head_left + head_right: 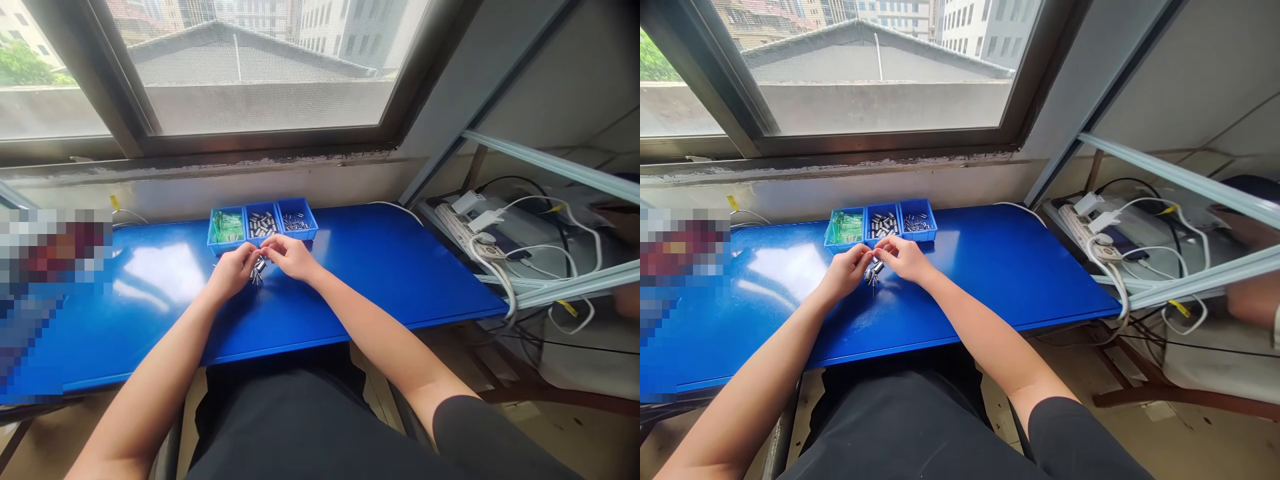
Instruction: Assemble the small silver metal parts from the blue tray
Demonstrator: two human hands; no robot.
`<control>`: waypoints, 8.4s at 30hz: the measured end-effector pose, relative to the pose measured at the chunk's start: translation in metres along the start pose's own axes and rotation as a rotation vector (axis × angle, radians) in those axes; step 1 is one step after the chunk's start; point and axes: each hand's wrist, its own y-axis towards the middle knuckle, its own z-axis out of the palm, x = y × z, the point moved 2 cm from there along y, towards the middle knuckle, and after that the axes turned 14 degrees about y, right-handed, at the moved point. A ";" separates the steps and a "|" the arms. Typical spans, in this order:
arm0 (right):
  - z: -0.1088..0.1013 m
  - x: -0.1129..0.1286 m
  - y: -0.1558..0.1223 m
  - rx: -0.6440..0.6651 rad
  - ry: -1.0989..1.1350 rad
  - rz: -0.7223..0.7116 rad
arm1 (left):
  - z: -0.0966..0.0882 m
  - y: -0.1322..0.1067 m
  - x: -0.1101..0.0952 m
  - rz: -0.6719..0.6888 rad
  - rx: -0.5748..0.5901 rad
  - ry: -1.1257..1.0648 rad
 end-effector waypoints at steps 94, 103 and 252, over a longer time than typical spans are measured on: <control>-0.001 0.001 -0.001 -0.006 -0.091 -0.028 | -0.001 0.000 -0.001 -0.013 -0.014 0.010; -0.001 0.004 -0.001 -0.012 -0.133 -0.062 | -0.001 0.001 0.001 -0.011 -0.018 0.028; -0.003 -0.007 0.006 -0.185 0.472 0.231 | -0.005 0.000 -0.003 -0.044 -0.105 -0.028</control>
